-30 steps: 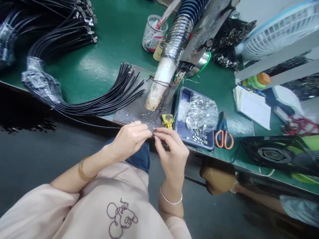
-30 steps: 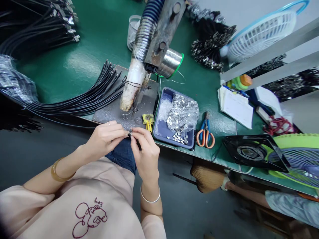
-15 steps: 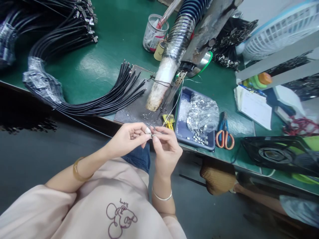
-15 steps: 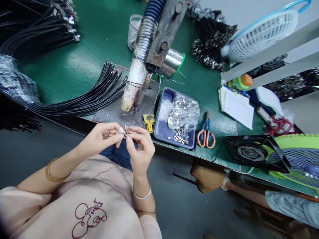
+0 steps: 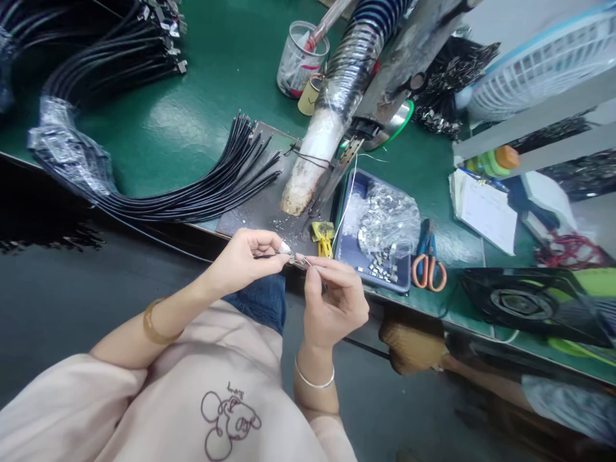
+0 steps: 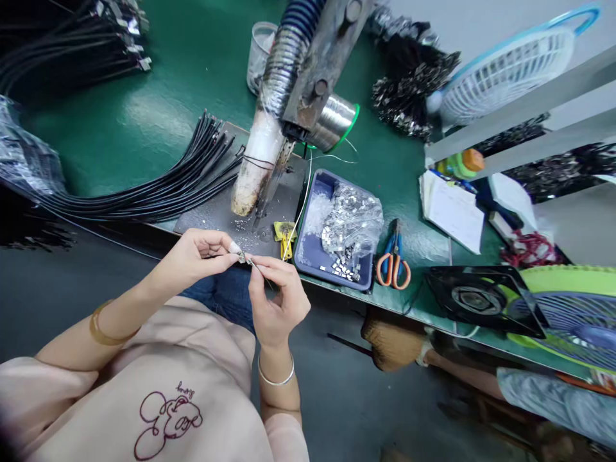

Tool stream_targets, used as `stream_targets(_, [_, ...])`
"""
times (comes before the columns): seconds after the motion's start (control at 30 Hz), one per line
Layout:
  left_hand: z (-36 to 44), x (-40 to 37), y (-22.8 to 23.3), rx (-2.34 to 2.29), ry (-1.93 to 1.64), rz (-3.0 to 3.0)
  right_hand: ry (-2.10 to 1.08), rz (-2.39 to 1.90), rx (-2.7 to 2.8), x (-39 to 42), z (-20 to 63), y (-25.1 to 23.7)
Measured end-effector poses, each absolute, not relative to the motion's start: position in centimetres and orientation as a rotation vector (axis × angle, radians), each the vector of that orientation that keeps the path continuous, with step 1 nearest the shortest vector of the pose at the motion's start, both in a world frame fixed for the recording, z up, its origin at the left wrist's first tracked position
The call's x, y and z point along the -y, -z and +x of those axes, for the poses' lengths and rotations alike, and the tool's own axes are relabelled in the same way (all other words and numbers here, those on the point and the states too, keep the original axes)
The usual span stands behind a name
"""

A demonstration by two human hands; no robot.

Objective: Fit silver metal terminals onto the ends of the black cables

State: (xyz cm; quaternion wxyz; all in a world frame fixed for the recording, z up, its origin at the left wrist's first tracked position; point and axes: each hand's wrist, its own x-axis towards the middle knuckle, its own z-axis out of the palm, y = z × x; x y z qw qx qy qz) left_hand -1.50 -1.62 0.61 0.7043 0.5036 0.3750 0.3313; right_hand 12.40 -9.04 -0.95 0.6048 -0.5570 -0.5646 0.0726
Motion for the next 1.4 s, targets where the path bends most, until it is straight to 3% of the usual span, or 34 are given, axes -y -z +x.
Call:
stream_targets(0.4, [-1.3, 1.4, -1.0, -0.827, -0.759, 1.154, -0.338, -1.313, 1.143, 8.1, 12.7, 1.0])
stream_targets(0.83, [-0.5, 0.6, -1.0, -0.887, -0.797, 1.131, 0.164, -1.304, 1.552, 7.1, 13.3, 1.4])
stream_targets(1.17, [0.0, 0.0, -1.0, -0.925, -0.839, 1.150, 0.310, -1.308, 1.649, 6.5, 13.3, 1.7])
stream_targets(1.4, [0.5, -0.5, -1.7, -0.901, -0.880, 1.105, 0.211, -1.330, 1.568, 6.0, 13.3, 1.4])
